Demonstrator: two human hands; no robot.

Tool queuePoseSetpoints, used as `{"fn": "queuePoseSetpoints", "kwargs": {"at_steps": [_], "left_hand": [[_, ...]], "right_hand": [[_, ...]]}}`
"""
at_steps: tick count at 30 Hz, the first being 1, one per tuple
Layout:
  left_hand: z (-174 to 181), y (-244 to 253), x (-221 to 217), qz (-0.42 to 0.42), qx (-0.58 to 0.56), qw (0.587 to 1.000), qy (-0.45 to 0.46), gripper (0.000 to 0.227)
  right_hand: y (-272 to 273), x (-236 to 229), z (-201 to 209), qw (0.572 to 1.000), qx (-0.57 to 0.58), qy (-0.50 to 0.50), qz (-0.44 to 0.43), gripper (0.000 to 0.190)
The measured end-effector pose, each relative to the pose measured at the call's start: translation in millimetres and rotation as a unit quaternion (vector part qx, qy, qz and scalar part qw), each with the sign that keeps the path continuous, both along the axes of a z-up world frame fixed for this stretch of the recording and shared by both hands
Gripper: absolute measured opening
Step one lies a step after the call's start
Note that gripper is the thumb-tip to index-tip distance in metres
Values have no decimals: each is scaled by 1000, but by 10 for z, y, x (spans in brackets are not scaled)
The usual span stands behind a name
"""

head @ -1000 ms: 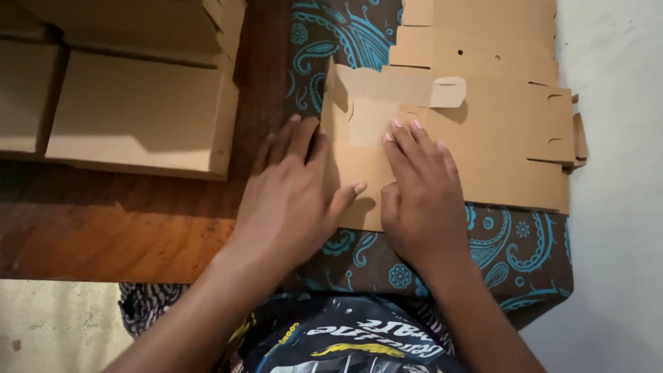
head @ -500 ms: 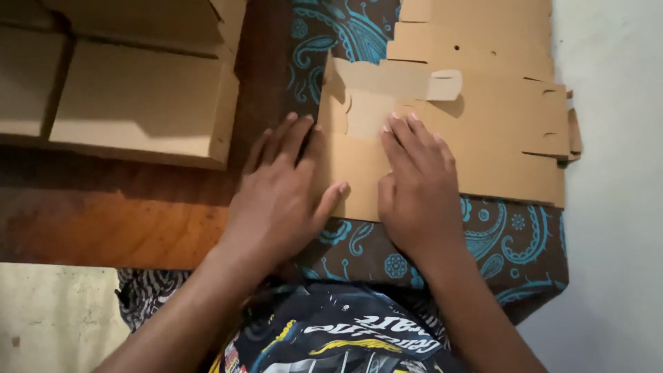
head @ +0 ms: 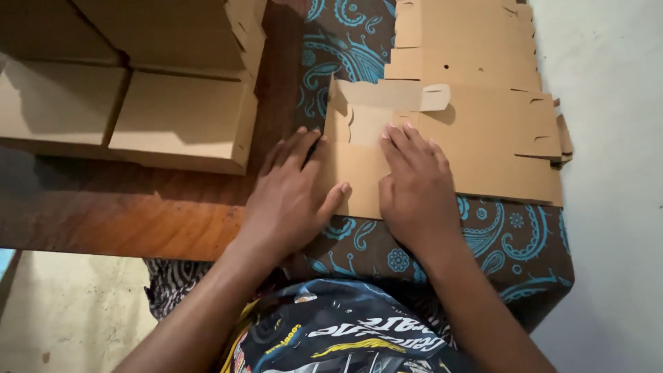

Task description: The person folds a flat cardboard sheet into a small box by creasing pre-scored lines, tucking side flaps, and securing tabs into slots. The finished box is placed with other completed boxes on the table.

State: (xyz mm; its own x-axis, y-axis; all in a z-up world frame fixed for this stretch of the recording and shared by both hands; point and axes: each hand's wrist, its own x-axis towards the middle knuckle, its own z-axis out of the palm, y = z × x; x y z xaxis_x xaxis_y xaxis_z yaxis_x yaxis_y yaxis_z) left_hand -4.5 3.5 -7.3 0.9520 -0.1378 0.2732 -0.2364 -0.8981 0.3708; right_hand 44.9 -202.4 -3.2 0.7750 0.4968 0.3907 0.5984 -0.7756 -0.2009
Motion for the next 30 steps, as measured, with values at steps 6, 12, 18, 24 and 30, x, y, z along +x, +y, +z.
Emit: {"fn": "queuePoseSetpoints", "kwargs": {"at_steps": [6,12,18,24,30], "left_hand": [[-28,20,22,-7,-10,1000,-27,67],[-11,0,55,0,-32,999,-23,64],[-25,-24,64,21,-17,999,-40,52],[4,68,181,-24,-12,999,32,59],[-6,166,220,-64,-61,995,43,64]], "right_hand": [[0,17,-17,1000,-10,-7,4,54],[2,28,14,1000,-18,22,2,53],[15,0,42,999,-19,13,23,54],[43,-18,112,1000,2,17,17,53],[50,-4,129,1000,9,11,16,52]]}}
